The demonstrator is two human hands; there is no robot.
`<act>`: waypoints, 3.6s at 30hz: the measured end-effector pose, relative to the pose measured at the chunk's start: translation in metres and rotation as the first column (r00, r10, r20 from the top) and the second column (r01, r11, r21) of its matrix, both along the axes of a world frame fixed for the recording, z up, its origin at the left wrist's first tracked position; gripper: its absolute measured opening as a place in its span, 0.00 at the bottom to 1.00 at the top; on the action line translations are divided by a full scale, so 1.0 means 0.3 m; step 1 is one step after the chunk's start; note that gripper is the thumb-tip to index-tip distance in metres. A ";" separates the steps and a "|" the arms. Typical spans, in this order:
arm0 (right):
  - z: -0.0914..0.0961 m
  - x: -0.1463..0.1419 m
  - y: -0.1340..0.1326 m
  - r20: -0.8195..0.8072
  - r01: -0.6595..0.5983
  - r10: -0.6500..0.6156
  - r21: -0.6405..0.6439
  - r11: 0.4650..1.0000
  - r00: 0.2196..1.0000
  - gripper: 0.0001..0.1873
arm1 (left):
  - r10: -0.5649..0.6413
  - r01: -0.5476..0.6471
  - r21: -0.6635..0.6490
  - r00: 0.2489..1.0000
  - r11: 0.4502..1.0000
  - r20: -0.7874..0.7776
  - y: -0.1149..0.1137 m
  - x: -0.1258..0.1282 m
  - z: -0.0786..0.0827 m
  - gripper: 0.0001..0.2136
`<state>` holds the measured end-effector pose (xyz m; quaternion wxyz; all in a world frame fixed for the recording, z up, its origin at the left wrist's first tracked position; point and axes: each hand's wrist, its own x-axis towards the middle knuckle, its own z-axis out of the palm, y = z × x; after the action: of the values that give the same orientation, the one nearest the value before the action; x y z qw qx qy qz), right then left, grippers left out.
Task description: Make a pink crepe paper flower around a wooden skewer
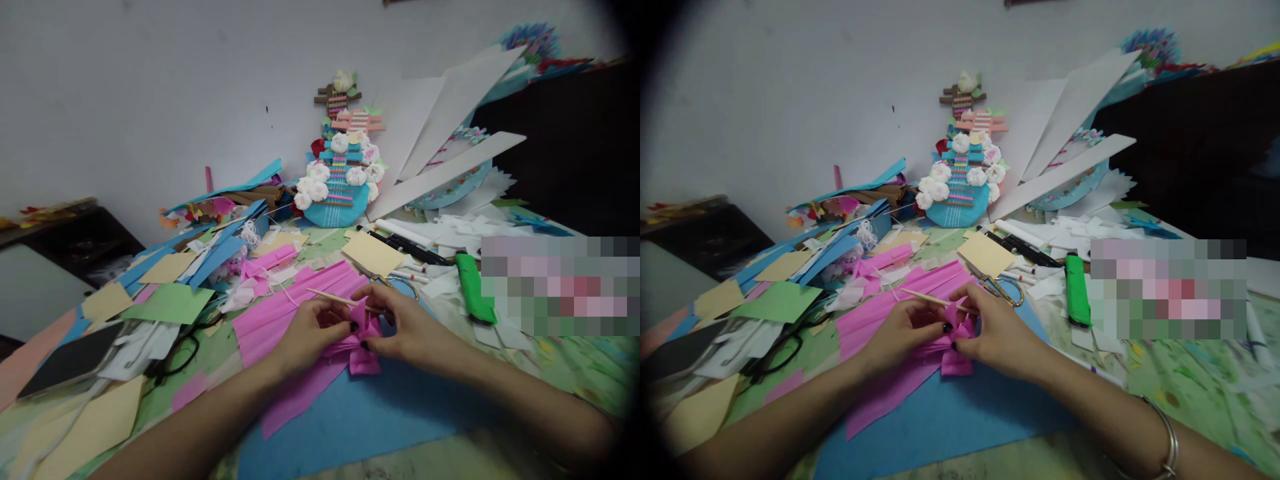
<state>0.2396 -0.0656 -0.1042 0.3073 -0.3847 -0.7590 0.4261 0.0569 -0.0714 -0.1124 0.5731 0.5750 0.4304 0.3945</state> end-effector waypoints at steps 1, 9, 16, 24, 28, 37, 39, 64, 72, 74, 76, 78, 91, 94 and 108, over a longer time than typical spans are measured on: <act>-0.002 0.005 0.005 -0.015 -0.019 0.019 -0.022 1.000 1.000 0.23 | 0.000 0.000 0.001 1.000 1.000 -0.009 0.000 0.000 0.001 0.06; -0.012 0.012 0.015 -0.066 -0.052 0.049 -0.030 0.998 0.997 0.23 | 0.009 -0.009 0.008 1.000 1.000 -0.004 0.006 -0.001 0.006 0.06; 0.005 -0.001 -0.003 -0.006 -0.024 0.024 -0.010 1.000 1.000 0.20 | 0.018 -0.018 0.001 1.000 1.000 0.009 0.004 0.004 0.002 0.08; 0.040 0.010 0.018 -0.217 0.024 -0.060 -0.166 0.986 0.974 0.14 | -0.020 0.025 -0.065 0.996 0.998 0.083 -0.005 0.003 0.012 0.06; 0.038 0.014 0.025 -0.306 -0.080 -0.004 -0.262 0.962 0.952 0.09 | -0.061 0.077 -0.119 0.989 0.990 0.132 -0.009 0.002 0.011 0.07; 0.015 0.014 0.033 -0.313 -0.098 -0.011 -0.331 0.939 0.950 0.11 | -0.073 0.095 -0.121 0.982 0.988 0.172 -0.009 0.001 0.011 0.07; 0.017 0.013 0.033 -0.307 -0.081 -0.022 -0.319 0.944 0.952 0.11 | -0.068 0.087 -0.109 0.983 0.990 0.169 -0.008 0.002 0.015 0.07; -0.005 0.002 0.025 -0.294 0.062 -0.103 -0.144 0.988 0.950 0.05 | -0.134 0.155 -0.112 0.975 0.981 0.179 -0.011 0.004 0.005 0.13; 0.008 0.003 0.029 -0.268 0.089 -0.147 -0.217 0.972 0.952 0.07 | -0.108 0.106 0.023 0.987 0.994 0.120 -0.007 -0.007 0.006 0.10; 0.009 0.005 0.031 -0.257 0.085 -0.144 -0.229 0.970 0.955 0.07 | -0.073 0.068 0.083 0.996 0.994 0.056 -0.009 -0.008 0.009 0.10; 0.009 0.006 0.032 -0.250 0.078 -0.139 -0.239 0.968 0.958 0.06 | -0.041 0.041 0.112 0.999 0.993 0.003 -0.011 -0.007 0.012 0.10; 0.010 0.006 0.031 -0.250 0.076 -0.138 -0.241 0.967 0.958 0.06 | -0.010 0.015 0.131 0.999 0.991 -0.034 -0.014 -0.004 0.016 0.10; 0.019 0.000 0.028 -0.284 0.065 -0.142 -0.264 0.962 0.948 0.07 | 0.038 -0.033 0.143 0.999 0.989 -0.038 -0.040 0.006 0.013 0.11; 0.012 0.000 0.029 -0.274 0.050 -0.123 -0.258 0.965 0.954 0.06 | 0.016 -0.014 0.128 1.000 0.992 -0.011 -0.042 0.005 0.012 0.13; 0.010 0.019 0.032 -0.237 -0.010 -0.037 -0.195 0.981 0.971 0.06 | -0.086 0.086 0.093 0.996 0.992 -0.008 -0.020 0.005 0.016 0.10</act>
<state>0.2452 -0.0562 -0.1012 0.3601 -0.3640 -0.6684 0.5396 0.0584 -0.0775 -0.1077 0.5614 0.6199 0.3875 0.3878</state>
